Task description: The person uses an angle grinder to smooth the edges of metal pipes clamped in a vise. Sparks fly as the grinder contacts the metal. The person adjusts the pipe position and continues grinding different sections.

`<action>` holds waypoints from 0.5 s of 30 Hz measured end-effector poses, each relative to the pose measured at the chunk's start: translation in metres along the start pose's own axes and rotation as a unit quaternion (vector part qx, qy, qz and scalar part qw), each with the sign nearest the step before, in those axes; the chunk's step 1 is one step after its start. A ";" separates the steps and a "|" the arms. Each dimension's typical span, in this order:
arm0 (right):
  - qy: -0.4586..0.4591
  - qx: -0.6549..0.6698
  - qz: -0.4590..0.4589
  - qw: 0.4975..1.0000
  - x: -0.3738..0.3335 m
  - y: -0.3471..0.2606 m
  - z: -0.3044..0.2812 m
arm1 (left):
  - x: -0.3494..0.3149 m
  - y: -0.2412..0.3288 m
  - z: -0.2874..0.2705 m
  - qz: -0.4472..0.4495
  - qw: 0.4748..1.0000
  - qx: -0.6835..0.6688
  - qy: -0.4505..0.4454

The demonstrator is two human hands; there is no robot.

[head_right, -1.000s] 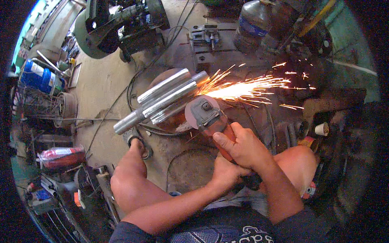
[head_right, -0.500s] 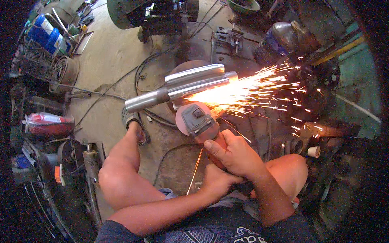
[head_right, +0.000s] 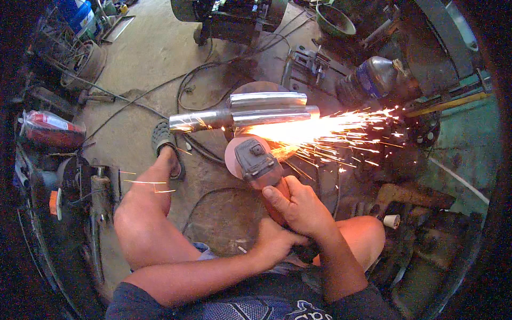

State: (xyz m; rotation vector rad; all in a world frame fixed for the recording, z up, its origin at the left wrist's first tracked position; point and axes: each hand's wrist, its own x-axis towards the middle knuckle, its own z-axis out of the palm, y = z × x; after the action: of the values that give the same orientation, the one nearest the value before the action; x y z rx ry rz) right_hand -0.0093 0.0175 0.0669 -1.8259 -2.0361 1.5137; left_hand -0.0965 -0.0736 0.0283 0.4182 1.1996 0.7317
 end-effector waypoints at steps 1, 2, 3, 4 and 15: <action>0.000 0.016 -0.004 1.000 0.000 0.001 0.000 | -0.001 0.002 0.000 0.001 1.000 -0.002 -0.005; 0.000 0.025 -0.001 1.000 -0.001 0.003 0.000 | -0.001 0.003 0.000 0.001 1.000 -0.001 -0.010; 0.001 0.034 0.002 0.999 -0.001 0.005 -0.001 | -0.002 0.005 0.000 0.001 1.000 0.002 -0.016; 0.006 0.042 0.000 0.999 -0.001 0.008 -0.001 | -0.001 0.007 0.001 0.003 1.000 -0.017 -0.026; 0.038 0.076 0.002 0.996 -0.001 0.025 -0.010 | 0.010 0.008 0.016 -0.006 0.999 -0.003 -0.033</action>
State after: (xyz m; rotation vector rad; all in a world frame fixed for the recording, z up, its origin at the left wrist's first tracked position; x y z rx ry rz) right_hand 0.0160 0.0194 0.0569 -1.8014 -1.8328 1.5287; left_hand -0.0818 -0.0597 0.0324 0.4264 1.1371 0.7052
